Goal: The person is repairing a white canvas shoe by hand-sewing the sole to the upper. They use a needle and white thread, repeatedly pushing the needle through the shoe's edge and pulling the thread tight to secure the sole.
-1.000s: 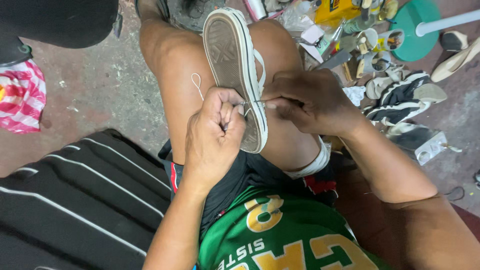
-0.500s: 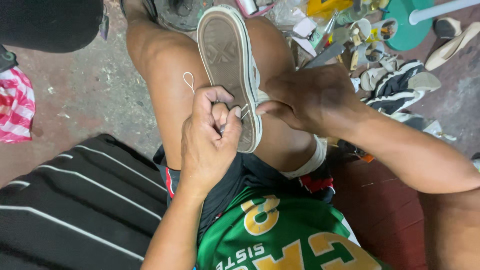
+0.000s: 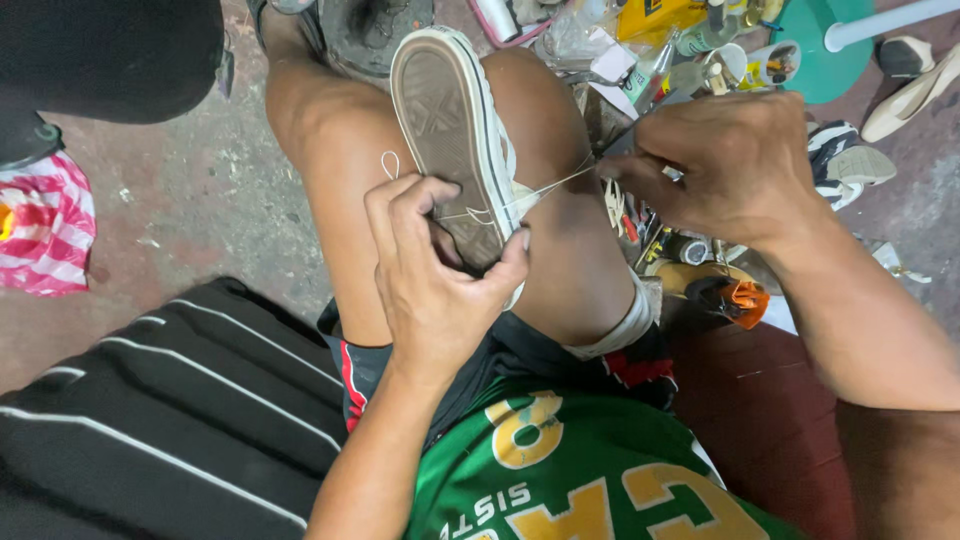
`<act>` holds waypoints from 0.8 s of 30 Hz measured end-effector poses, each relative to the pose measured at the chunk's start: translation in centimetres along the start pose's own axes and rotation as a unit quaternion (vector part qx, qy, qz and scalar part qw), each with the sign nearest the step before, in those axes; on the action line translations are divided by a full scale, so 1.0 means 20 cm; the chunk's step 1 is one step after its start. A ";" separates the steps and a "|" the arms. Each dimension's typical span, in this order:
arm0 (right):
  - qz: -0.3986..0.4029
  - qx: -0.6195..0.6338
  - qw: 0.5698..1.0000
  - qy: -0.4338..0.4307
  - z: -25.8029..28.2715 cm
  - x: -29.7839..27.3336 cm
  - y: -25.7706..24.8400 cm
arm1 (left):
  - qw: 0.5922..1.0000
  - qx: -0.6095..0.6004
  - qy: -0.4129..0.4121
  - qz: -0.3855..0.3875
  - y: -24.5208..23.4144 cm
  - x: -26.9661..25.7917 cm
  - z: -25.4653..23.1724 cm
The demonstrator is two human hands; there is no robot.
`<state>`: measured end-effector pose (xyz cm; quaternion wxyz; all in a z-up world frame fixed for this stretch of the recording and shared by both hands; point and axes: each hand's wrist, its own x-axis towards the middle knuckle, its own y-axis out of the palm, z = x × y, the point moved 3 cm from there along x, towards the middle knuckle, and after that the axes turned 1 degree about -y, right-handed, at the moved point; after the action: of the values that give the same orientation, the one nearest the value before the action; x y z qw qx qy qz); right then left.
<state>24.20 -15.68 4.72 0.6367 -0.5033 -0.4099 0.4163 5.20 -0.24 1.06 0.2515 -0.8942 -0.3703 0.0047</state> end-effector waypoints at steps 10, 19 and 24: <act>-0.051 0.062 0.995 -0.052 0.09 -0.07 -0.02 | 0.988 0.080 0.109 0.073 -0.05 0.00 -0.18; -0.061 0.189 0.976 -0.092 0.20 0.00 0.07 | 0.994 -0.019 0.072 0.078 -0.09 0.09 -0.12; -0.059 0.264 0.963 -0.006 0.16 -0.03 0.16 | 0.908 -0.379 -0.125 0.130 -0.14 0.05 -0.06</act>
<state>20.53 -14.89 2.10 0.7679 -0.2900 -0.3178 0.4746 4.35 1.59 3.45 -0.1573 -0.9544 -0.2535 0.0080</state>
